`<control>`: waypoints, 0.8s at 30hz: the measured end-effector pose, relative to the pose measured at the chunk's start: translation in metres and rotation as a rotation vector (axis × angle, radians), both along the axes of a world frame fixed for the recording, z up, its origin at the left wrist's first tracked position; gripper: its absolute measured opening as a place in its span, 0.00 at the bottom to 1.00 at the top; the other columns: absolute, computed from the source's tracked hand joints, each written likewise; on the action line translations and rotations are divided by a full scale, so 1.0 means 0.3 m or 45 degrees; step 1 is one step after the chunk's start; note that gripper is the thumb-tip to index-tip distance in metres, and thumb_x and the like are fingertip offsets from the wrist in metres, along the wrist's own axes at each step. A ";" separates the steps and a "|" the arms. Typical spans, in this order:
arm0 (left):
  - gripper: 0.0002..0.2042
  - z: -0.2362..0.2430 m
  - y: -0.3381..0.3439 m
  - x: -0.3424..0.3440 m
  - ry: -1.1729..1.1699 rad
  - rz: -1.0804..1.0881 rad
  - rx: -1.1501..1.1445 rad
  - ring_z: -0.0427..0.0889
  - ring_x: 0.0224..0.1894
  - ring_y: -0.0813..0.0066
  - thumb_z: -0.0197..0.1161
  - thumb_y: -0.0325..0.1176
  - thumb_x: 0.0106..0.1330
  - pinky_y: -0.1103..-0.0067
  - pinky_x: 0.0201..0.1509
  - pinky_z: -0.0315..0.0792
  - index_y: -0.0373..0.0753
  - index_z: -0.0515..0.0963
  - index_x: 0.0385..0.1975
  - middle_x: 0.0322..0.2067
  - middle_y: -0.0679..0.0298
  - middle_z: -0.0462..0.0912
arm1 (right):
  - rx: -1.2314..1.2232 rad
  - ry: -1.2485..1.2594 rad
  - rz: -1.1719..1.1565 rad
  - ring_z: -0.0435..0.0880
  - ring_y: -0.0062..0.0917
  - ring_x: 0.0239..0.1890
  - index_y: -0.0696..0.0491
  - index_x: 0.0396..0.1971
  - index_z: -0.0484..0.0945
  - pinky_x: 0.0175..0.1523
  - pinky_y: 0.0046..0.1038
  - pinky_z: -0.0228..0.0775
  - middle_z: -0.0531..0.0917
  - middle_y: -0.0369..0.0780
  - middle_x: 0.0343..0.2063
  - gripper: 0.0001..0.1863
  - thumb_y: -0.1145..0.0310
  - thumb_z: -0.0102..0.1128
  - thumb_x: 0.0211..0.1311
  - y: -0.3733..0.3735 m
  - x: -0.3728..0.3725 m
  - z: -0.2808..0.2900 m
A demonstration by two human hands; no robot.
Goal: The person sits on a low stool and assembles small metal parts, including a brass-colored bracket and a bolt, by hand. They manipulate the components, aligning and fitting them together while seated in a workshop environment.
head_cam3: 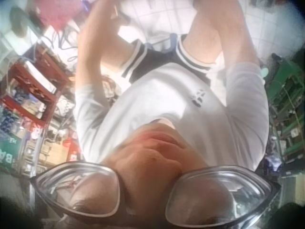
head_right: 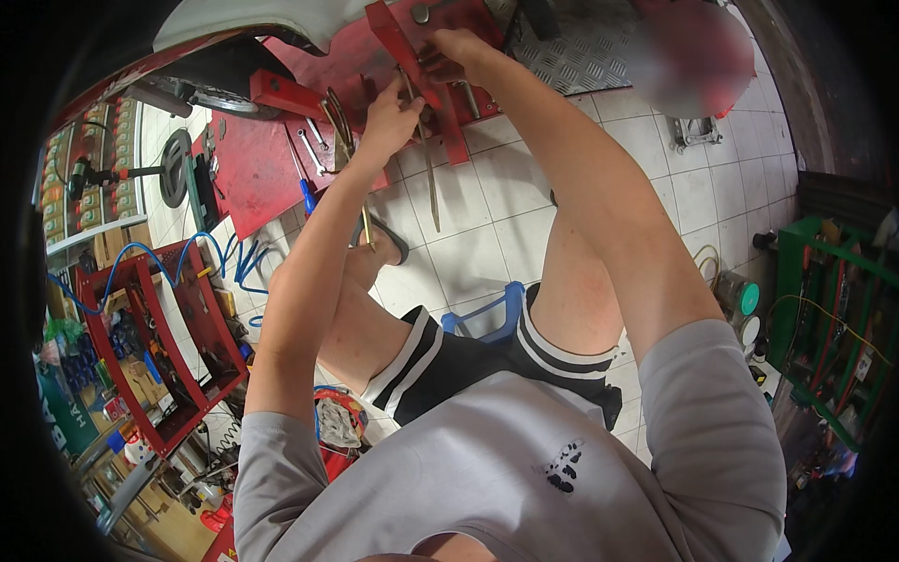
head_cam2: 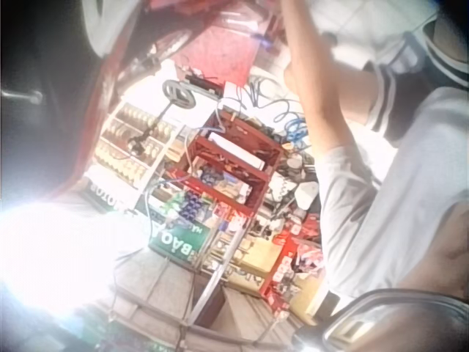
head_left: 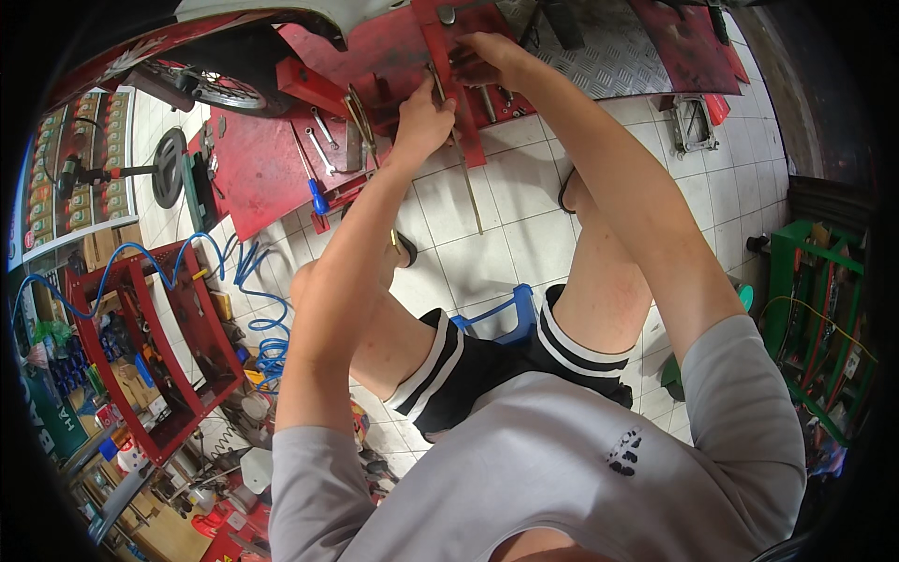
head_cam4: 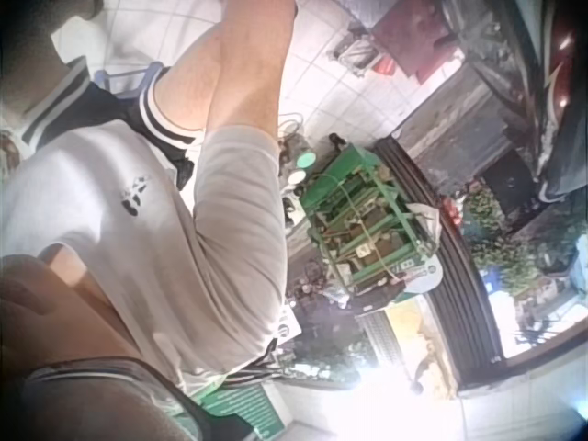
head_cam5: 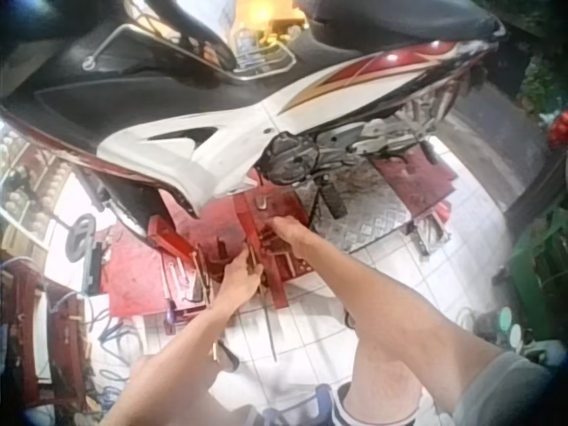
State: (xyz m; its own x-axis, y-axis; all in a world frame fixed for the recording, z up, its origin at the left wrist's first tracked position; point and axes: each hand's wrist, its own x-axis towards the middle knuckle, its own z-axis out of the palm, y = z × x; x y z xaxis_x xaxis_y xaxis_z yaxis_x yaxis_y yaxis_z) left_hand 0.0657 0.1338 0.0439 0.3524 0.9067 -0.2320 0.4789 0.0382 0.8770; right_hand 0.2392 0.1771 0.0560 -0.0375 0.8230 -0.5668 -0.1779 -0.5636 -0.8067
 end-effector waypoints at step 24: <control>0.32 -0.012 0.013 -0.005 -0.024 -0.046 -0.003 0.84 0.23 0.61 0.56 0.27 0.61 0.73 0.25 0.80 0.28 0.54 0.65 0.23 0.52 0.79 | -0.133 0.138 -0.149 0.84 0.37 0.35 0.59 0.45 0.73 0.44 0.33 0.81 0.78 0.46 0.41 0.20 0.58 0.55 0.63 -0.004 -0.014 -0.003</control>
